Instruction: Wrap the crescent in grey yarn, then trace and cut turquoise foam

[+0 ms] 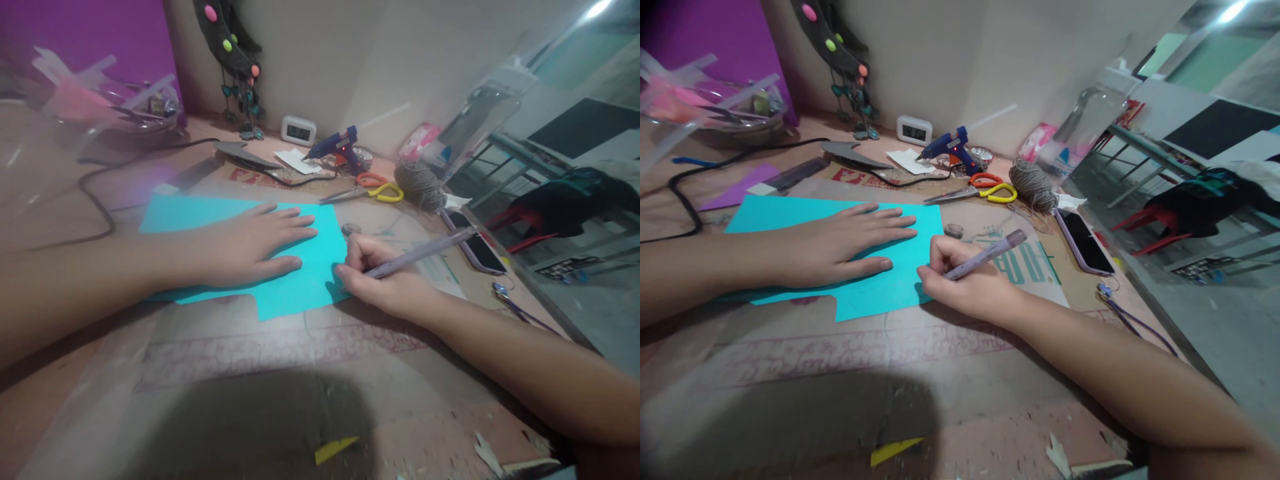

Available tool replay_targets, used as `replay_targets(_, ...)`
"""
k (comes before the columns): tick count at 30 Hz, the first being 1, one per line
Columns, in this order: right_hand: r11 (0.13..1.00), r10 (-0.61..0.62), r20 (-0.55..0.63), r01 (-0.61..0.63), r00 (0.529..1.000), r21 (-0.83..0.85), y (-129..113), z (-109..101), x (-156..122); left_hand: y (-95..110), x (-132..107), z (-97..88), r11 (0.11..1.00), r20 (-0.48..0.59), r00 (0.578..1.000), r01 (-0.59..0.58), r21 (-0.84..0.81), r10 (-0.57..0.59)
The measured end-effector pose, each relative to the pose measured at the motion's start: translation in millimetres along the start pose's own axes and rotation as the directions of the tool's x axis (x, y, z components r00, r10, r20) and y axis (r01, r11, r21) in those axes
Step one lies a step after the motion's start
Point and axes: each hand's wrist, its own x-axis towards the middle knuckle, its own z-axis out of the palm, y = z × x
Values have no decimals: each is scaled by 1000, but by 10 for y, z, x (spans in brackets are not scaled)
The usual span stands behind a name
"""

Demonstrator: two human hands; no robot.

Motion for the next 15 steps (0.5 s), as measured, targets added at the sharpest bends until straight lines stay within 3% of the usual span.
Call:
replay_targets(4, 976, 101, -163, -67, 981, 206, 26, -31, 48, -20, -4, 24, 1000, -23, 1000, -15, -1, 15)
replay_targets(7, 968, 109, -213, -56, 971, 244, 61, -58, 103, -27, -4, 36, 1000, -40, 999, -20, -18, 19)
replay_targets(15, 975, 131, -200, -90, 971, 203, 151, -60, 145, 3, -20, 25, 999, -126, 992, -4, -40, -1)
